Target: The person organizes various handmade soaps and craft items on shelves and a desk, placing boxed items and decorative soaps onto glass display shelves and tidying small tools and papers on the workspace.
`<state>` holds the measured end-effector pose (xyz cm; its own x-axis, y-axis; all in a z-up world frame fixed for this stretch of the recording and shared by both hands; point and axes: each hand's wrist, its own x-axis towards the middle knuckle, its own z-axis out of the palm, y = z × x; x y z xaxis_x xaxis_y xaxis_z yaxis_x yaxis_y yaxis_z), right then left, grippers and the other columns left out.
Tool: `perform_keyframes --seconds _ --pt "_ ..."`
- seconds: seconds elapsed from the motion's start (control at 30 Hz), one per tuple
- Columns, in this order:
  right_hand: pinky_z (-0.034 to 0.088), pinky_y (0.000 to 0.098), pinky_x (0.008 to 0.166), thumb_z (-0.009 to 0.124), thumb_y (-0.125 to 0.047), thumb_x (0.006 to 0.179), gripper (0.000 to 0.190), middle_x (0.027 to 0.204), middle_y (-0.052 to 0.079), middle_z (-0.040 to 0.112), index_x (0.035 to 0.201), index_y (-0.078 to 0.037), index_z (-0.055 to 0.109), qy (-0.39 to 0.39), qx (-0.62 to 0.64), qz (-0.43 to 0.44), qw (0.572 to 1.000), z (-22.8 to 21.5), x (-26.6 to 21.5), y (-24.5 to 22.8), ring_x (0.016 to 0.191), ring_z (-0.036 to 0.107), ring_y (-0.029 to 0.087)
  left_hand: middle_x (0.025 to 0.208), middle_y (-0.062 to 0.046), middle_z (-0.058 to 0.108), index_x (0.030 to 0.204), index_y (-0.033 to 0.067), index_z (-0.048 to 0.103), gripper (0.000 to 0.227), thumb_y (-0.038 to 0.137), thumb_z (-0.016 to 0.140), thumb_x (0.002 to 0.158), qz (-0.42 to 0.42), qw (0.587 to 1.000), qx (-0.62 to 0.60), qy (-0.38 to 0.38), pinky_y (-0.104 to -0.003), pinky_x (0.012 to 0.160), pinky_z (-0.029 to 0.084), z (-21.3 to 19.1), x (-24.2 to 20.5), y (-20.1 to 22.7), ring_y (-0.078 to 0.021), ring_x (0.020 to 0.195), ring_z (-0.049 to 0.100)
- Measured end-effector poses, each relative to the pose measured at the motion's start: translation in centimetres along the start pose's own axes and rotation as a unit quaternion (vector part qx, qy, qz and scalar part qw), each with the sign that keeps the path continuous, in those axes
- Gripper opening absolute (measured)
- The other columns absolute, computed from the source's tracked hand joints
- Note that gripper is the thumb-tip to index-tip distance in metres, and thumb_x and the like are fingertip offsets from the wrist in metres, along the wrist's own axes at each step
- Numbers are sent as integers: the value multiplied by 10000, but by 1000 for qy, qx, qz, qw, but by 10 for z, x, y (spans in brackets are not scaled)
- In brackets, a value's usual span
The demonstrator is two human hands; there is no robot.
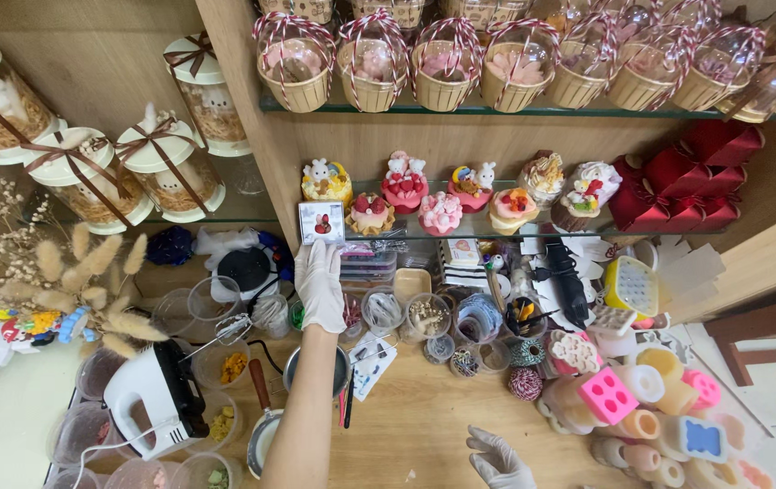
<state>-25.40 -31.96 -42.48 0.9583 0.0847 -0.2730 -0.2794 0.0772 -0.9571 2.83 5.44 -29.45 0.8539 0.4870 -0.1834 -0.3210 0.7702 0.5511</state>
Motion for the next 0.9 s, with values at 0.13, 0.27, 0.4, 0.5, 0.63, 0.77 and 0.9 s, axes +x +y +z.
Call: perform_keyframes --seconds 0.13,0.27,0.4,0.5,0.63,0.77,0.9 --pt "543 301 974 706 164 845 577 1288 147 731 1364 -79 641 -12 -35 31 999 5 0 6 1191 685 199 1240 -45 666 1310 91 614 365 148 708 962 11 997 44 68 -345 1023 510 15 -9 0 -191 1096 663" --pt "546 298 974 690 139 835 556 1268 137 743 1332 -108 669 24 -44 75 996 6 -8 9 1156 700 183 1191 -53 694 1252 54 657 338 102 744 929 49 995 16 88 -342 971 558 28 -8 -5 -182 1022 680" --pt "555 300 989 693 127 845 540 1217 151 782 1321 -129 691 70 -91 105 988 4 -14 9 1125 727 195 1148 -40 706 1167 71 669 275 86 751 906 70 990 22 120 -329 939 594 27 -7 -7 -187 1008 693" --pt "554 313 989 680 137 842 545 1237 164 770 1323 -117 691 65 -55 113 990 1 -14 6 1146 714 205 1133 -40 717 1145 81 688 242 122 749 915 40 991 32 122 -310 907 581 22 1 -9 -205 1011 704" --pt "549 304 999 695 123 838 541 1233 170 764 1319 -122 681 32 -60 83 994 2 -13 2 1169 711 195 1077 -66 726 1096 85 666 244 132 792 893 27 989 32 144 -315 860 566 13 18 -15 -245 986 720" --pt "541 303 1004 704 126 841 542 1247 170 753 1329 -109 677 33 -47 109 992 4 -11 1 1181 697 200 1070 -46 737 1077 102 667 228 147 781 884 17 987 52 150 -311 853 549 9 19 -16 -215 967 727" --pt "540 298 1009 707 127 873 522 1255 164 753 1340 -102 667 39 -79 130 988 6 -14 2 1168 697 218 1073 -30 727 1089 99 692 211 152 786 908 16 990 60 129 -294 889 546 6 15 -17 -163 970 697"
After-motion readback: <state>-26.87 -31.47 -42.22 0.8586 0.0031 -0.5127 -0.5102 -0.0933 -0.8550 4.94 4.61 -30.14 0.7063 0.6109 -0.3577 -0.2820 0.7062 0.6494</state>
